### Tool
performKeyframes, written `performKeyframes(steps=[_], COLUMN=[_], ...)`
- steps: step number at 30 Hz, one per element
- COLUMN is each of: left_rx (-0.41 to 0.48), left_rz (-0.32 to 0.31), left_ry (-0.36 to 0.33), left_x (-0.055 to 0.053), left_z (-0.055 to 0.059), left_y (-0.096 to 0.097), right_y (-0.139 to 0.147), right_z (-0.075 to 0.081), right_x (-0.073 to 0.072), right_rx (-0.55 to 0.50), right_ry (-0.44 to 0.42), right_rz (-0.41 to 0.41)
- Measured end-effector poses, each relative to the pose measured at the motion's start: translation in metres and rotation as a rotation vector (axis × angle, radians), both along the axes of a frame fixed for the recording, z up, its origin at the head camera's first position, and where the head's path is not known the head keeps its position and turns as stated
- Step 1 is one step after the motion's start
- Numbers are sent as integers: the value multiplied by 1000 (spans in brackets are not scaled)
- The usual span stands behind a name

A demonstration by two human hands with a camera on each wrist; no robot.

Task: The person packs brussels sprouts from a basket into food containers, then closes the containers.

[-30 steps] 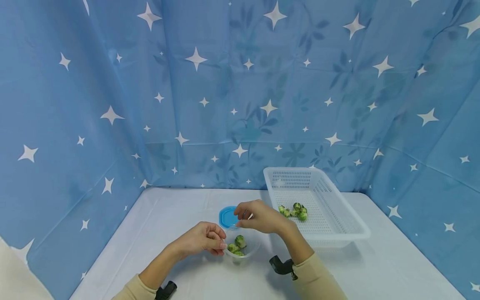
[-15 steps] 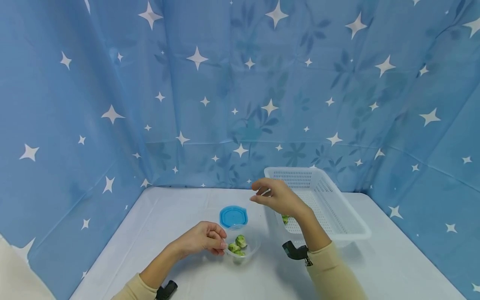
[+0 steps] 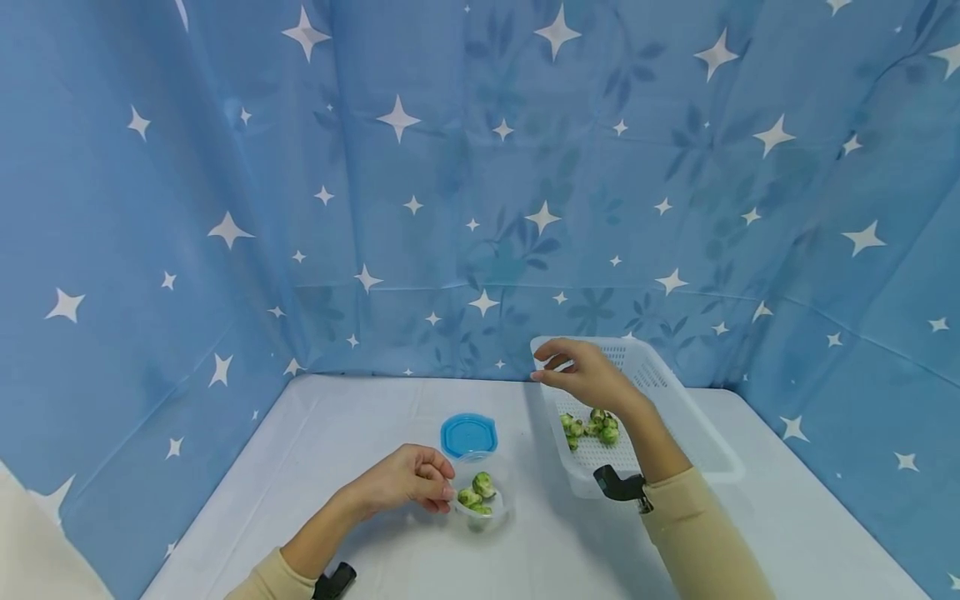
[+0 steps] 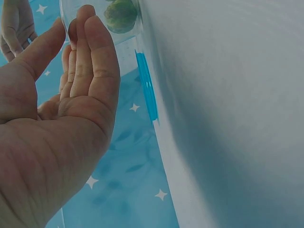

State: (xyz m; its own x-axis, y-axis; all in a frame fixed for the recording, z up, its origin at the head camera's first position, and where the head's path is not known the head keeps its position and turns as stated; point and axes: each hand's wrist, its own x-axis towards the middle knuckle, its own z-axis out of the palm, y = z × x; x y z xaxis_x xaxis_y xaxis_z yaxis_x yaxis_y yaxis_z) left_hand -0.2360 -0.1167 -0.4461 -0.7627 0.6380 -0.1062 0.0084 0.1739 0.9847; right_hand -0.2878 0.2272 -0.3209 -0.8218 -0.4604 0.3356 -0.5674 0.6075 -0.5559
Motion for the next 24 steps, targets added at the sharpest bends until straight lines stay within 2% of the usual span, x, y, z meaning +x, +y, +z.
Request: performKeyframes(steps=[5, 12, 24], left_rx=[4, -5, -7], left_rz=[9, 15, 16], left_ry=[-4, -9, -4], left_x=[1, 1, 2], left_z=[2, 1, 0], left_y=[1, 1, 2], right_y=[11, 28, 47], right_z=[0, -4, -17], right_x=[-12, -26, -45], right_rx=[23, 7, -24], right_ry=[-22, -75, -65], right_rz=[-39, -49, -143])
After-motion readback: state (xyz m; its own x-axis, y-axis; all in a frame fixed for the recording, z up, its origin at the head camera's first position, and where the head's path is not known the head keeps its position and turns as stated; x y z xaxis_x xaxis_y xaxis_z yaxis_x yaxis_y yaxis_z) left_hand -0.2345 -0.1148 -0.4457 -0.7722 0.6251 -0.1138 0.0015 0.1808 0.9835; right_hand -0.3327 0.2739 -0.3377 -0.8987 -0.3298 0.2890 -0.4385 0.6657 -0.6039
